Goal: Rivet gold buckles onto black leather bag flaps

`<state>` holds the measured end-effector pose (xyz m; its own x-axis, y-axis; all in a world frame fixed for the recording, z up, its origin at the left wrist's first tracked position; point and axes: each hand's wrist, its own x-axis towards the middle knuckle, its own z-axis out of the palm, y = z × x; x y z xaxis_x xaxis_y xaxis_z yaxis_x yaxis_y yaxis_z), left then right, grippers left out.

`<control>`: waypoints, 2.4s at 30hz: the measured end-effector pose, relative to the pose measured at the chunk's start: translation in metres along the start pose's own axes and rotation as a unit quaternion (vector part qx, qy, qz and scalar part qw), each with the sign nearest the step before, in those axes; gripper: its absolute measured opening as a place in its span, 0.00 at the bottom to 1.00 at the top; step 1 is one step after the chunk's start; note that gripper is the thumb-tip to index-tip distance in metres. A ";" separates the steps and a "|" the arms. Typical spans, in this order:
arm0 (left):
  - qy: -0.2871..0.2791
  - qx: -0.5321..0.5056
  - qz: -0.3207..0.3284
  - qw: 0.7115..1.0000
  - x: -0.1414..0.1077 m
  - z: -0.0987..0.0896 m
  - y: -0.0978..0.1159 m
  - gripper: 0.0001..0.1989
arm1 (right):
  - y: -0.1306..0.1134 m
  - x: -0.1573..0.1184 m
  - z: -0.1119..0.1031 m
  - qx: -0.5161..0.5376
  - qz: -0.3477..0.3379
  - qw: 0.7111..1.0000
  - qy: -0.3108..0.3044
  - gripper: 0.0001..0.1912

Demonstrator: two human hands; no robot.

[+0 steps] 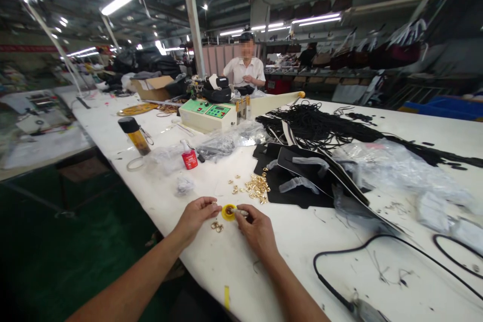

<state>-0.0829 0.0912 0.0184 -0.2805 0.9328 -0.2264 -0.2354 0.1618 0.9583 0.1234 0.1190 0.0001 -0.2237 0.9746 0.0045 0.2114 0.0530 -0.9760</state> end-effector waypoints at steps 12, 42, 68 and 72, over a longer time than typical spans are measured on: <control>0.026 -0.007 0.013 1.000 -0.009 0.005 0.004 0.23 | -0.005 -0.003 -0.006 0.024 -0.010 1.000 0.013 0.18; 0.143 0.210 0.140 0.957 -0.089 0.026 -0.037 0.08 | -0.043 -0.042 -0.002 0.062 -0.091 0.993 -0.049 0.16; 0.150 0.255 0.149 0.944 -0.086 0.024 -0.041 0.08 | -0.028 -0.037 0.008 -0.011 -0.110 0.993 -0.050 0.14; 0.145 0.250 0.175 0.941 -0.090 0.027 -0.041 0.07 | -0.034 -0.040 0.005 -0.035 -0.111 0.993 -0.035 0.13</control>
<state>-0.0230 0.0094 0.0044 -0.5188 0.8416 0.1502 0.3653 0.0594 0.9290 0.1199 0.0774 0.0318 -0.3371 0.9202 0.1992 0.2155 0.2814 -0.9351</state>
